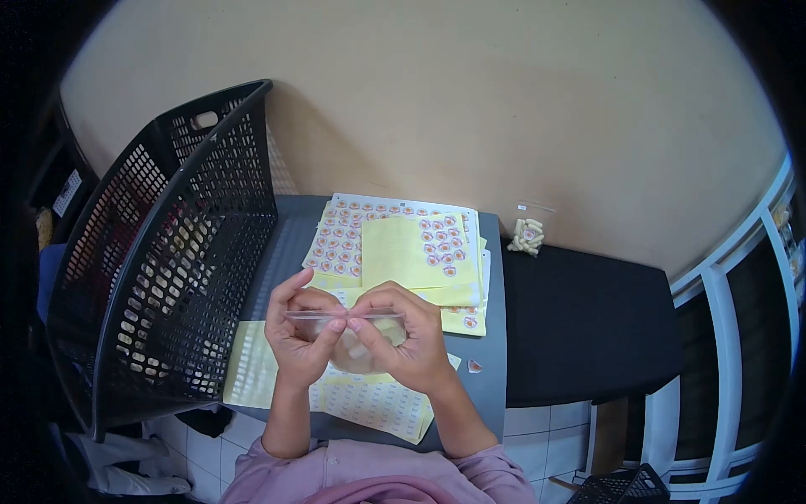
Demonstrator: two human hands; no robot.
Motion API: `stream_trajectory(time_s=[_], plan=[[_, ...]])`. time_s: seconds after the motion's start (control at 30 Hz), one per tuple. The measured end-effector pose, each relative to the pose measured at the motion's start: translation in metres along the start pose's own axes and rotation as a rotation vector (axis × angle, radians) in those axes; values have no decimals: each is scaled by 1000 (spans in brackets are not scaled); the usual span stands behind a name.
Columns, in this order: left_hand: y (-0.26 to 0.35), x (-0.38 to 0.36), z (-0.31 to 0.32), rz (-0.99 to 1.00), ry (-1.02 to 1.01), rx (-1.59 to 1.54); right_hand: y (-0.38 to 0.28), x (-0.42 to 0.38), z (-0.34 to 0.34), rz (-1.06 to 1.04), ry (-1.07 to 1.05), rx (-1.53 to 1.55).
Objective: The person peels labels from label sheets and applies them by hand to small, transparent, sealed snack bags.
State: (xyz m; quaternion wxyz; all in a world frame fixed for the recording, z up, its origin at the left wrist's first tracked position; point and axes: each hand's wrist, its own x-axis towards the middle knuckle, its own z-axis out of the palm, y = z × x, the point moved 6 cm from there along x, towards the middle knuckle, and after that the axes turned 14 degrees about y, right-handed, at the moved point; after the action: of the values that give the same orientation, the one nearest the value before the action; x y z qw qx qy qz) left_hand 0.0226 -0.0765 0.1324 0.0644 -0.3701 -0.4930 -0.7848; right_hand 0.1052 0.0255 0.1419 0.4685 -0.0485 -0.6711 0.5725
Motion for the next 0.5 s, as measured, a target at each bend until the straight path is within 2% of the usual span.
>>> stream_trajectory(time_s=[0.27, 0.5], plan=[[-8, 2, 4, 18, 25, 36, 13, 2, -3, 74, 37, 27], [-17, 5, 8, 69, 32, 2, 18, 7, -7, 19, 49, -19]])
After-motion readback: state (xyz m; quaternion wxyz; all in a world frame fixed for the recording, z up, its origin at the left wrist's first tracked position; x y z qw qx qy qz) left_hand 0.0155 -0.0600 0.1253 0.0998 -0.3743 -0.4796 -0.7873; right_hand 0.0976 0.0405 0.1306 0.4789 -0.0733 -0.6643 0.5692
